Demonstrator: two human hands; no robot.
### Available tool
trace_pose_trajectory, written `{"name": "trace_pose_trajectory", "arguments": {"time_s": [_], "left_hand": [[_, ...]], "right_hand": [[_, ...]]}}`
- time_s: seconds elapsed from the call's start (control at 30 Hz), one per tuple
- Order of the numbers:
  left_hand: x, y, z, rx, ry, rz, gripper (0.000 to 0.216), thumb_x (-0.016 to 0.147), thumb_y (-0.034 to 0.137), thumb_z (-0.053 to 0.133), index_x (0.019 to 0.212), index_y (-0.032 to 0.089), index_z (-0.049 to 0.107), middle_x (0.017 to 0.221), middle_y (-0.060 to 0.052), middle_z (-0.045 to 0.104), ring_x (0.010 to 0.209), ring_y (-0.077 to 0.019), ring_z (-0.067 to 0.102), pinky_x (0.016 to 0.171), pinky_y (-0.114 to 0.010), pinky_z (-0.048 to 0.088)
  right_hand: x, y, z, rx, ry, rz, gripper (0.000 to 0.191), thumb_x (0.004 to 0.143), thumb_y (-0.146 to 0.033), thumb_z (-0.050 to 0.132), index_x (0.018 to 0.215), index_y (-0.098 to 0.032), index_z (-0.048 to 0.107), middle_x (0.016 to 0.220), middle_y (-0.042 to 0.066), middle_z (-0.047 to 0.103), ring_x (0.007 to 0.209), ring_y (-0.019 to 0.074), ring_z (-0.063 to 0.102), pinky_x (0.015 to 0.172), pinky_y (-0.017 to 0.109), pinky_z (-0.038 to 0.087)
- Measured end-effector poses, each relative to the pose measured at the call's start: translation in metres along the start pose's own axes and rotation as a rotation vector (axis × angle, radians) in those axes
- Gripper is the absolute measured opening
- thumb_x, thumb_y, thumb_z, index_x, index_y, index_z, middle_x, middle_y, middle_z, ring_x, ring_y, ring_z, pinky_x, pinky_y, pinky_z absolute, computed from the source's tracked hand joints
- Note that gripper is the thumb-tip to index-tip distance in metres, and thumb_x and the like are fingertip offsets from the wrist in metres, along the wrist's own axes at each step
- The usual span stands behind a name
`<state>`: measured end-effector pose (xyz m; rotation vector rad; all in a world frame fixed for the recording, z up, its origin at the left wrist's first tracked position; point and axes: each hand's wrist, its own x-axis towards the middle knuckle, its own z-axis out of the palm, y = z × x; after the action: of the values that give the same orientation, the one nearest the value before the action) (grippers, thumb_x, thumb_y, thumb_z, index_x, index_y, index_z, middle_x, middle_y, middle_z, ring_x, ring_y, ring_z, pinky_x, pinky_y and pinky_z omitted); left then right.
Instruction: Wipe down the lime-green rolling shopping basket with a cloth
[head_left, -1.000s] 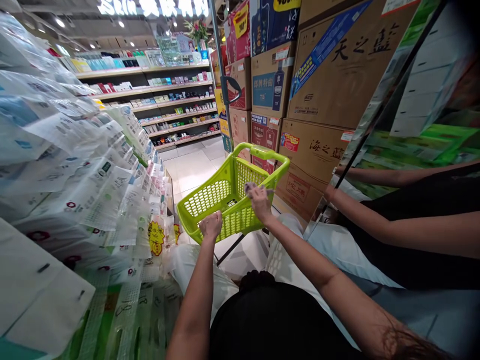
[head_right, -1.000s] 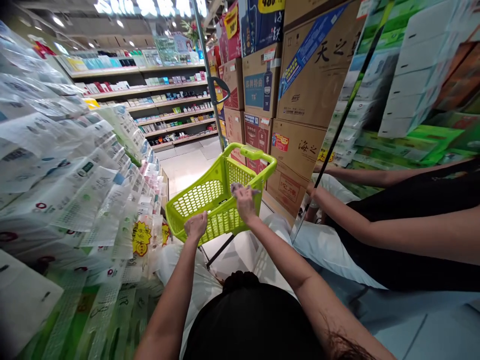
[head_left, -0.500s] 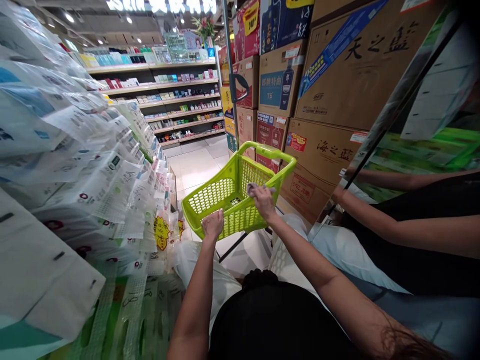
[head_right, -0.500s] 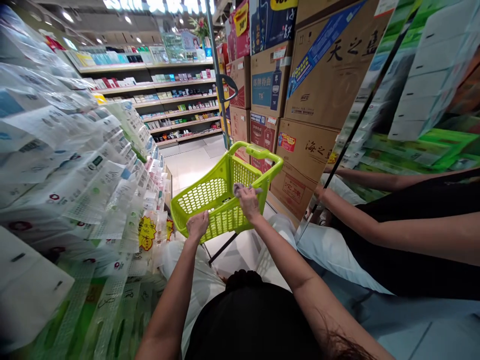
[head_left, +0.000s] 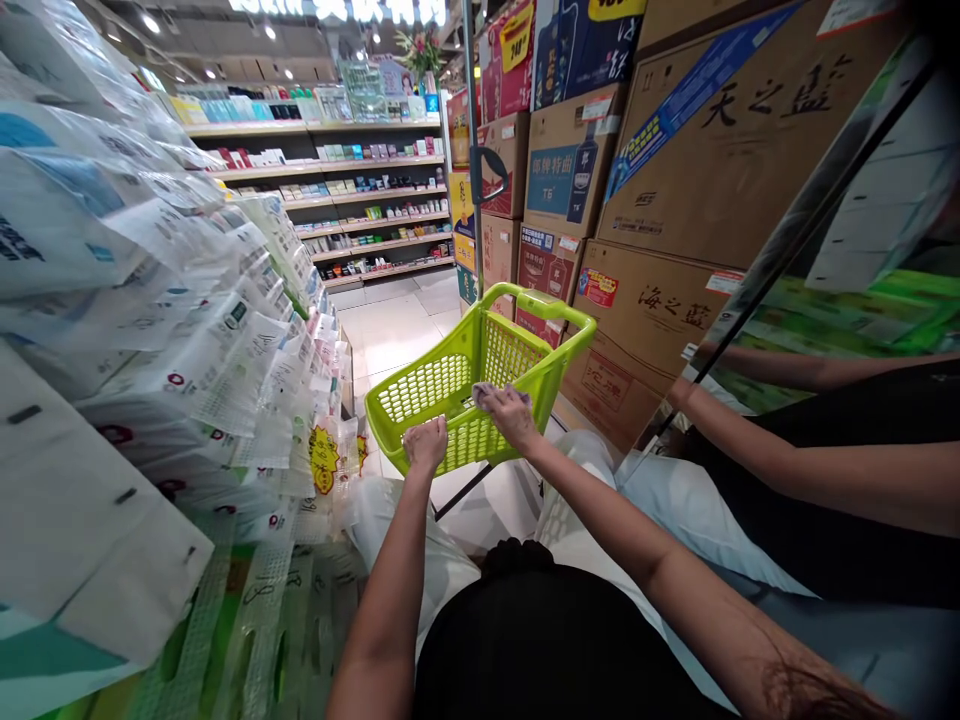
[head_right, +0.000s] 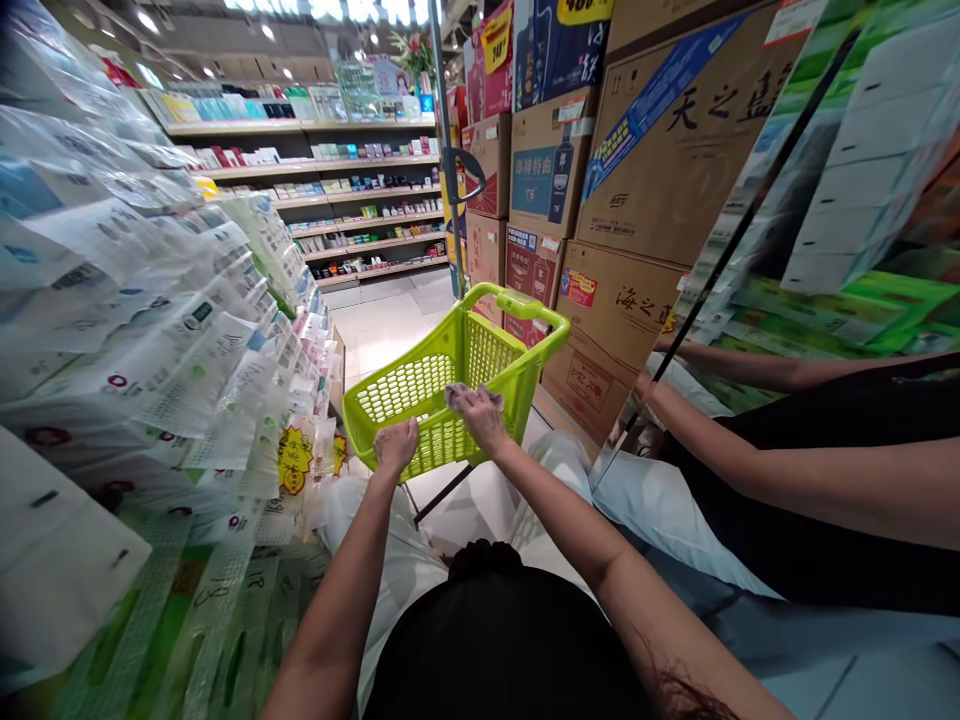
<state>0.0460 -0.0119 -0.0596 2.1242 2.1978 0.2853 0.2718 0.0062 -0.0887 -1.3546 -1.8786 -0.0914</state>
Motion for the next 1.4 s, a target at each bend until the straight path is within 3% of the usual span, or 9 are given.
{"name": "trace_pose_trajectory", "arguments": {"time_s": [0.17,0.37,0.57,0.7,0.87,1.0,1.17,1.33,1.4], "left_hand": [[0.001,-0.002,0.001,-0.039,0.001,-0.007,0.060,0.106,0.041,0.026,0.102,0.019,0.082,0.107,-0.013,0.080,0.106,-0.0258,0.073,0.102,-0.037,0.047],[-0.001,-0.003,-0.003,-0.065,0.011,0.013,0.061,0.106,0.040,0.026,0.099,0.017,0.082,0.103,-0.013,0.081,0.104,-0.0248,0.073,0.108,-0.038,0.044],[-0.003,-0.020,0.000,-0.067,-0.004,-0.030,0.058,0.106,0.037,0.028,0.097,0.016,0.082,0.105,-0.015,0.080,0.108,-0.0251,0.073,0.109,-0.038,0.044],[-0.003,-0.021,0.008,-0.088,-0.020,-0.016,0.057,0.106,0.038,0.029,0.099,0.017,0.081,0.107,-0.014,0.080,0.108,-0.0256,0.074,0.108,-0.040,0.045],[-0.003,-0.023,0.019,-0.126,0.031,0.033,0.057,0.105,0.035,0.028,0.087,0.020,0.081,0.099,-0.011,0.082,0.105,-0.0225,0.074,0.116,-0.039,0.039],[-0.001,-0.021,0.026,-0.169,0.030,0.073,0.060,0.105,0.035,0.026,0.077,0.021,0.078,0.092,-0.010,0.081,0.097,-0.0216,0.075,0.121,-0.041,0.036],[0.000,-0.022,0.027,-0.309,0.012,0.103,0.058,0.106,0.039,0.024,0.091,0.022,0.078,0.099,-0.009,0.081,0.110,-0.0225,0.072,0.125,-0.045,0.027],[0.004,-0.024,0.027,-0.418,0.015,0.073,0.057,0.107,0.038,0.019,0.114,0.021,0.073,0.102,-0.009,0.081,0.110,-0.0256,0.071,0.114,-0.046,0.042],[0.006,-0.024,0.030,-0.428,0.051,0.069,0.055,0.107,0.038,0.020,0.117,0.021,0.071,0.100,-0.010,0.080,0.108,-0.0277,0.072,0.109,-0.047,0.045]], "right_hand": [[0.006,0.009,-0.004,-0.104,0.094,0.178,0.031,0.097,-0.010,0.045,0.107,-0.020,0.072,0.115,0.012,0.071,0.110,0.0288,0.054,0.102,0.047,0.049],[0.008,-0.002,-0.005,-0.044,-0.073,0.008,0.026,0.094,-0.008,0.053,0.104,-0.023,0.072,0.115,0.008,0.074,0.110,0.0263,0.056,0.100,0.043,0.050],[0.020,-0.006,-0.022,-0.290,-0.066,0.270,0.033,0.098,-0.006,0.044,0.117,-0.013,0.069,0.120,0.016,0.070,0.117,0.0297,0.053,0.103,0.042,0.047],[0.011,-0.030,-0.003,-0.232,-0.230,0.063,0.035,0.096,-0.005,0.047,0.116,-0.020,0.070,0.126,0.012,0.070,0.110,0.0271,0.056,0.098,0.040,0.049],[0.012,-0.018,-0.006,-0.266,-0.134,0.245,0.035,0.099,-0.009,0.040,0.116,-0.015,0.070,0.119,0.016,0.070,0.108,0.0295,0.054,0.089,0.040,0.050],[0.012,-0.016,-0.004,-0.241,-0.231,0.099,0.036,0.095,-0.006,0.044,0.116,-0.017,0.071,0.120,0.013,0.071,0.106,0.0268,0.054,0.089,0.036,0.050],[0.014,-0.018,-0.004,-0.266,-0.258,0.188,0.032,0.097,-0.010,0.047,0.118,-0.018,0.071,0.124,0.012,0.070,0.103,0.0263,0.054,0.086,0.036,0.050],[0.016,-0.031,-0.001,-0.208,-0.428,-0.043,0.036,0.096,-0.008,0.048,0.123,-0.019,0.069,0.127,0.012,0.069,0.109,0.0268,0.054,0.090,0.035,0.048],[0.020,-0.034,-0.001,-0.212,-0.426,0.005,0.033,0.098,-0.012,0.048,0.122,-0.019,0.069,0.125,0.012,0.070,0.108,0.0274,0.055,0.089,0.036,0.049]]}}
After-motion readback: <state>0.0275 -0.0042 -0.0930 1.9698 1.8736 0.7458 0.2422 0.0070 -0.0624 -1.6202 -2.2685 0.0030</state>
